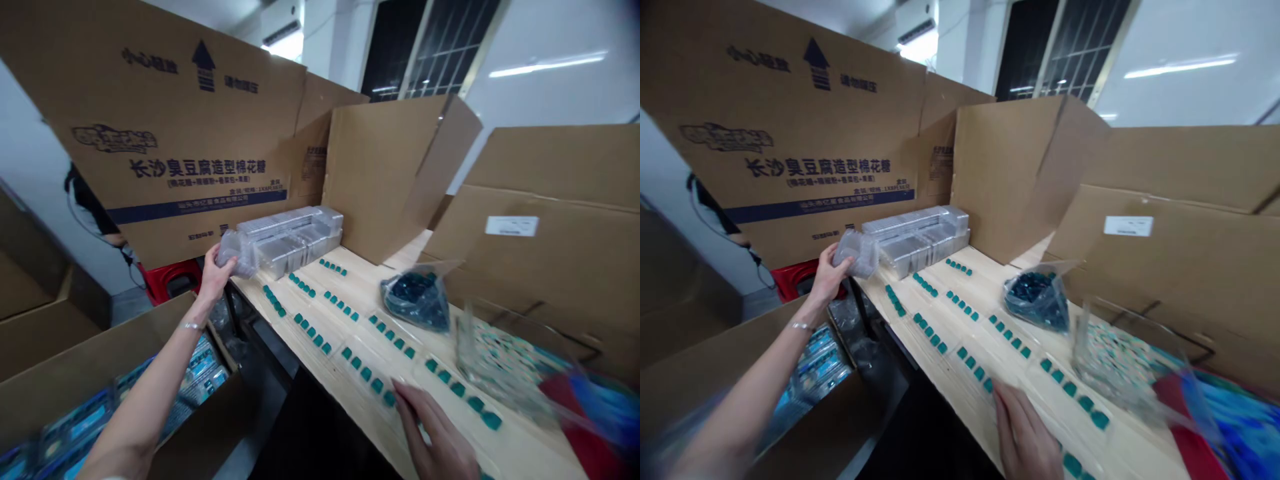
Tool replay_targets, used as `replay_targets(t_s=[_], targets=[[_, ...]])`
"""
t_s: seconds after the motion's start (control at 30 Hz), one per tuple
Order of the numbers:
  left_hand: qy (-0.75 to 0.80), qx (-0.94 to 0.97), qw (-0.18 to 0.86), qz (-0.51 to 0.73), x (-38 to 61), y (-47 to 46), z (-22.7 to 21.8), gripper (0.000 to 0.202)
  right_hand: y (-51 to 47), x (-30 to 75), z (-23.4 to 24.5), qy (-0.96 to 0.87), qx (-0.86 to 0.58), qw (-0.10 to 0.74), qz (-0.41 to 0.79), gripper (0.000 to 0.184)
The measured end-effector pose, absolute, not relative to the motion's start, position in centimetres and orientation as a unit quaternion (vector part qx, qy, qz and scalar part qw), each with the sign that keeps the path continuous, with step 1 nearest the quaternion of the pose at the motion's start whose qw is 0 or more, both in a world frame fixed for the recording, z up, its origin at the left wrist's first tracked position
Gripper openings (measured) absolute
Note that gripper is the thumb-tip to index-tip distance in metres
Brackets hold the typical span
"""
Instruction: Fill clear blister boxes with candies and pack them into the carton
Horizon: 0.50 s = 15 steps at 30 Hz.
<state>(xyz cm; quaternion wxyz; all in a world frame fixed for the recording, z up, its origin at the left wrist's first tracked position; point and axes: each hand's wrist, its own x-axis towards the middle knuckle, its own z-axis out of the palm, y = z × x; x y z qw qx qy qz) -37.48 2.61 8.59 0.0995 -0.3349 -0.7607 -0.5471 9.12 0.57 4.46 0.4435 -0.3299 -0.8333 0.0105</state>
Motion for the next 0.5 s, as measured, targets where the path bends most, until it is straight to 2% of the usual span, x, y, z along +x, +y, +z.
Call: replay_targets(t_s=[0.1,0.23,0.37,0.5], targets=[[-0.633,-0.463,-0.003,-0.620,-29.9,0.2,8.5,0.061,0.6,3.6,7.9,-0.805,-0.313,0.487,0.131,0.020],[-0.580,-0.574,-0.072,-0.574,-19.3,-1.3,7.8,0.064,1.5,-1.1,10.1,-0.776,-0.280,0.500,0.264,0.020],[-0.524,-0.649,-0.038,-0.551,-13.6,-1.0,6.8,0.070,1.5,-0.1,10.1,-0.762,-0.278,0.499,0.307,0.014],[-0.483,-0.683,-0.015,-0.548,-11.7,-0.7,6.5,0.077,0.9,3.0,10.2,-0.783,-0.276,0.473,0.294,0.012]])
